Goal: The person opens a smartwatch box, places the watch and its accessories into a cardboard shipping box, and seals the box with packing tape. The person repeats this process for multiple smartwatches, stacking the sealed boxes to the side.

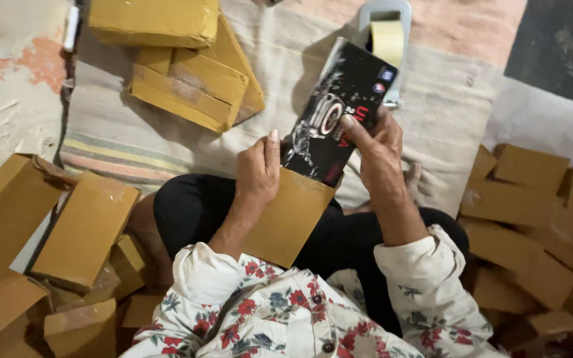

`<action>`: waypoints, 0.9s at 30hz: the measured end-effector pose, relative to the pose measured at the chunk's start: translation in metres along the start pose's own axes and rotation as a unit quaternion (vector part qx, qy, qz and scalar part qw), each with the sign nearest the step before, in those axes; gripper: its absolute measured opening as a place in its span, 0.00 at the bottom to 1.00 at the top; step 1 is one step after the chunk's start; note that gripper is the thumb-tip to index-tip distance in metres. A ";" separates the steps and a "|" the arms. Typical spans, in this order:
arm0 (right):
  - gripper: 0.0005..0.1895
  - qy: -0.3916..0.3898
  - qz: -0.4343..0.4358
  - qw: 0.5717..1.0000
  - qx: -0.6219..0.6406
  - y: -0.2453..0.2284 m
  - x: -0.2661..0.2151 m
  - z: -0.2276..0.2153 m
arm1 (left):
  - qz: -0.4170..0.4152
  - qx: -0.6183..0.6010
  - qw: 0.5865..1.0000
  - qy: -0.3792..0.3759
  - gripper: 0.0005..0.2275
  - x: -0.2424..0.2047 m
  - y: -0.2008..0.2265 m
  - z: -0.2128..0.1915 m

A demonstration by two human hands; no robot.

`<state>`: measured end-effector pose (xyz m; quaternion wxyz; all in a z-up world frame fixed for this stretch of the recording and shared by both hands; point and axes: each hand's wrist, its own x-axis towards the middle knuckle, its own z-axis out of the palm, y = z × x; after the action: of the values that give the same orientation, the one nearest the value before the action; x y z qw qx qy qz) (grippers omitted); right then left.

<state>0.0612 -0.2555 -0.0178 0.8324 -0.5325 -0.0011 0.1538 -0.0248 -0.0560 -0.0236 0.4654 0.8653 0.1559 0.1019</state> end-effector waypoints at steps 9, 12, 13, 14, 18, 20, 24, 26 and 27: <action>0.44 -0.080 -0.068 0.976 -0.192 0.013 -0.040 0.024 | -0.027 -0.010 0.999 -0.020 0.21 -0.002 0.004 -0.012; 0.33 -0.044 -0.055 0.973 -0.221 0.021 -0.039 0.016 | -0.018 -0.017 0.999 -0.021 0.20 -0.006 0.005 -0.016; 0.28 -0.036 -0.049 0.969 -0.241 0.023 -0.037 0.014 | -0.024 -0.020 0.999 -0.010 0.19 -0.004 0.006 -0.016; 0.22 -0.052 -0.084 0.950 -0.296 0.025 -0.035 0.013 | -0.032 -0.022 0.999 0.001 0.19 -0.002 0.007 -0.016; 0.08 -0.089 -0.171 0.869 -0.456 0.043 -0.053 0.012 | -0.013 -0.075 0.997 -0.001 0.18 -0.005 0.000 -0.018; 0.06 -0.071 -0.187 0.869 -0.453 0.049 -0.059 0.015 | 0.002 -0.081 0.997 0.004 0.18 -0.006 -0.004 -0.018; 0.26 0.055 -0.069 0.982 -0.167 0.057 -0.081 0.036 | -0.056 -0.060 0.997 -0.012 0.19 -0.002 -0.006 -0.016; 0.29 0.078 -0.038 0.996 -0.035 0.063 -0.084 0.047 | -0.044 -0.059 0.997 -0.003 0.19 0.006 -0.006 -0.017; 0.23 0.069 -0.067 0.995 -0.024 0.069 -0.085 0.050 | -0.041 -0.058 0.997 0.000 0.19 0.006 -0.007 -0.019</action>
<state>-0.0453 -0.2064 -0.0437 0.8258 -0.5604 0.0166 0.0608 -0.0266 -0.0355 -0.0191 0.5185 0.8298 0.1853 0.0911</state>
